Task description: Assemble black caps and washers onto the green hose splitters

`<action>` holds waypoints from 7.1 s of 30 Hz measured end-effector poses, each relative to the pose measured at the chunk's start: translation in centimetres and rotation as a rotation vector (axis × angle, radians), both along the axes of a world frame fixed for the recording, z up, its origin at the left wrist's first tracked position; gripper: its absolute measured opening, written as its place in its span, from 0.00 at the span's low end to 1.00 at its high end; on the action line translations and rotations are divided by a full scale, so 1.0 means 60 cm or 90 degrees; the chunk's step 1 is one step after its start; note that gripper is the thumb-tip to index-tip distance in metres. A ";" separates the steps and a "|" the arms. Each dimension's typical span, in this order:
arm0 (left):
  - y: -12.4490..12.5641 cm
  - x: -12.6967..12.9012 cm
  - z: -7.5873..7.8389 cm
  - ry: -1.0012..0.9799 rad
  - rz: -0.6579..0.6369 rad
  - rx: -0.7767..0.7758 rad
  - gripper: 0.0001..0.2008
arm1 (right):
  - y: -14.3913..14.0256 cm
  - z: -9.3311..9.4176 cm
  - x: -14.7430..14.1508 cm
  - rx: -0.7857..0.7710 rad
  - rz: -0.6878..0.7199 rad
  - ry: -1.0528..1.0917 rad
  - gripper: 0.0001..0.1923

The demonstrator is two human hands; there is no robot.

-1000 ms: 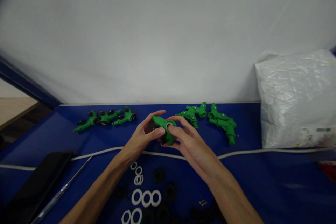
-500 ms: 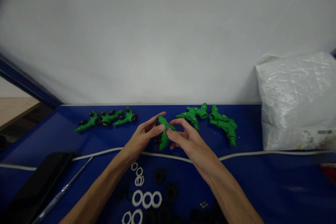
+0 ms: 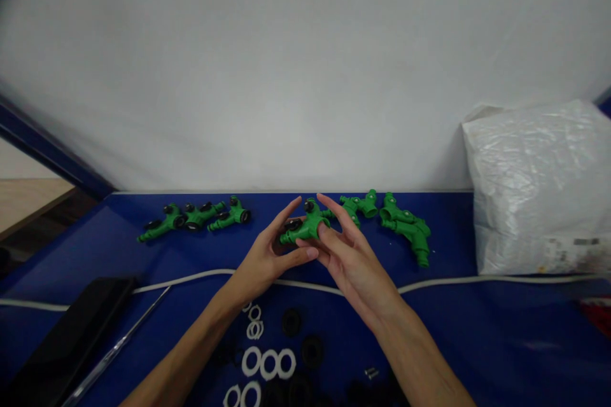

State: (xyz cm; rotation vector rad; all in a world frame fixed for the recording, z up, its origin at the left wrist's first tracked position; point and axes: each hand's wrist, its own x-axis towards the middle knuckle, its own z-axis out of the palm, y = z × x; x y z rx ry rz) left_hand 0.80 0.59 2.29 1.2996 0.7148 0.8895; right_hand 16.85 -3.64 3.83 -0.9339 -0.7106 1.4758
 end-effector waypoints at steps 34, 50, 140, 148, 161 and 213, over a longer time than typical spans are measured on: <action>0.024 -0.008 -0.014 0.030 0.099 0.048 0.25 | 0.007 -0.038 -0.004 0.212 -0.051 -0.512 0.32; 0.017 -0.009 -0.007 0.048 0.088 0.049 0.19 | 0.007 -0.019 0.000 0.135 -0.019 -0.331 0.22; 0.033 -0.012 -0.029 0.051 0.081 0.102 0.30 | 0.016 -0.051 -0.020 0.087 -0.003 -0.075 0.36; 0.012 -0.002 -0.016 0.122 0.092 0.182 0.25 | 0.026 -0.051 0.003 0.081 -0.074 -0.147 0.32; 0.026 -0.009 -0.012 -0.032 0.088 0.028 0.31 | 0.020 -0.028 0.023 0.146 -0.050 -0.409 0.21; 0.025 -0.022 -0.015 -0.033 0.004 -0.102 0.33 | -0.002 -0.019 0.004 0.168 0.086 -0.466 0.16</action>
